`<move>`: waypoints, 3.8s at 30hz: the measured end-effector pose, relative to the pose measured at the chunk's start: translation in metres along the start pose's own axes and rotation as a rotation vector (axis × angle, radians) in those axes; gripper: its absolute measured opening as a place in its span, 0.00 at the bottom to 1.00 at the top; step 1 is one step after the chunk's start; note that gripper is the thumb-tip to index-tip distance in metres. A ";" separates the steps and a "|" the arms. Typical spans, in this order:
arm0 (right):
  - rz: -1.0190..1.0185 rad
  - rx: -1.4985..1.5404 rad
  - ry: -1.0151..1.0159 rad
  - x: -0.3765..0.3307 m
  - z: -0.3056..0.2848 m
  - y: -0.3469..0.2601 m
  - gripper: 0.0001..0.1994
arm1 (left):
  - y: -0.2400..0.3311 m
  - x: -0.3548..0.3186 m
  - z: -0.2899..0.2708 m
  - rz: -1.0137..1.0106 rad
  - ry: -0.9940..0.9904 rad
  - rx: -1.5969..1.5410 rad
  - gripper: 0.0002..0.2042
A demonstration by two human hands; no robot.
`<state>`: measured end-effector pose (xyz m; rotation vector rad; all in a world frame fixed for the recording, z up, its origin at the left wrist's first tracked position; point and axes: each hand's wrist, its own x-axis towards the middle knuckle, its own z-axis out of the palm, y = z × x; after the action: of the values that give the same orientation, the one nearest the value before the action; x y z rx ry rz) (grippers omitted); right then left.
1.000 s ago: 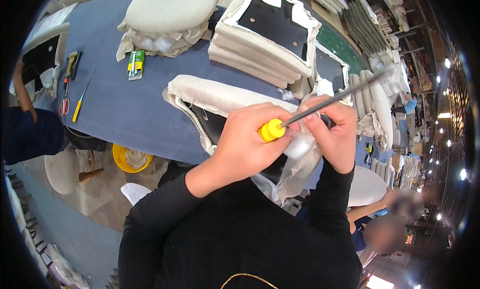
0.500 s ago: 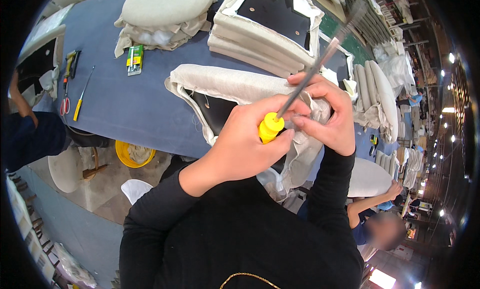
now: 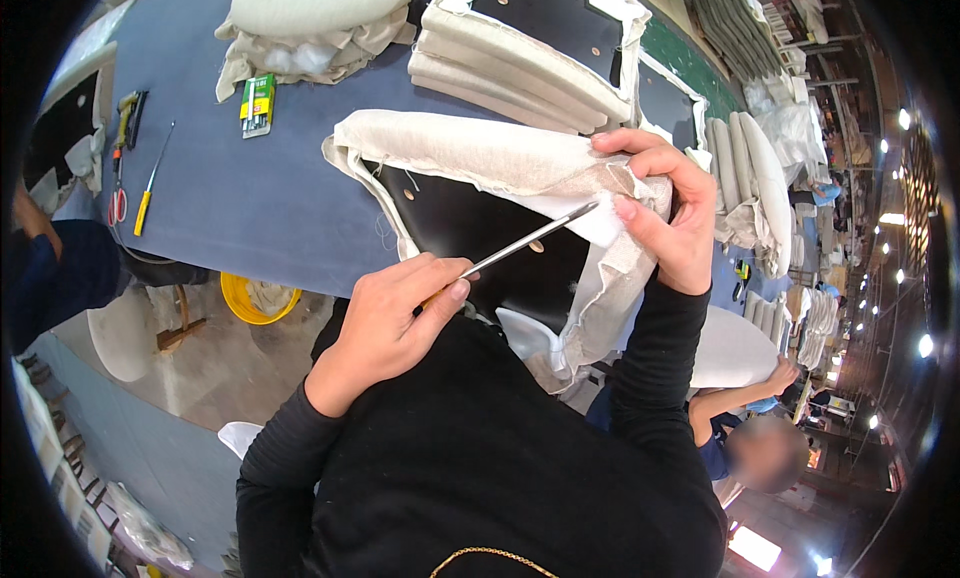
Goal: The person staples fabric onto chair seat cushions using a handheld staple gun. They repeatedly pick up a cushion, pull the fabric taut, and apply staples along the edges. The person also uses scissors to trim excess fabric and a screwdriver to adjust the material. Finished cushions are placed on a nearby table.
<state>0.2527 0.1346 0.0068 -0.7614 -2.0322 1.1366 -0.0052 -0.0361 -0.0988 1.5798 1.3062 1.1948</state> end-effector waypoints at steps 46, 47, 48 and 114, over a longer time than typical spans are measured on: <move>-0.303 0.322 0.031 -0.033 0.035 0.018 0.26 | 0.073 -0.006 -0.041 -0.025 -0.027 0.259 0.06; -0.301 0.304 0.027 -0.035 0.035 0.016 0.26 | 0.075 -0.005 -0.044 -0.011 -0.037 0.279 0.06; -0.299 0.285 0.022 -0.038 0.034 0.015 0.26 | 0.076 -0.005 -0.046 0.002 -0.048 0.299 0.07; -0.434 0.249 -0.041 -0.048 0.075 -0.012 0.30 | 0.070 -0.004 -0.129 0.047 -0.289 0.262 0.06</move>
<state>0.2210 0.0570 -0.0245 -0.1613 -1.9147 1.1216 -0.1098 -0.0554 0.0026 1.8991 1.2778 0.8066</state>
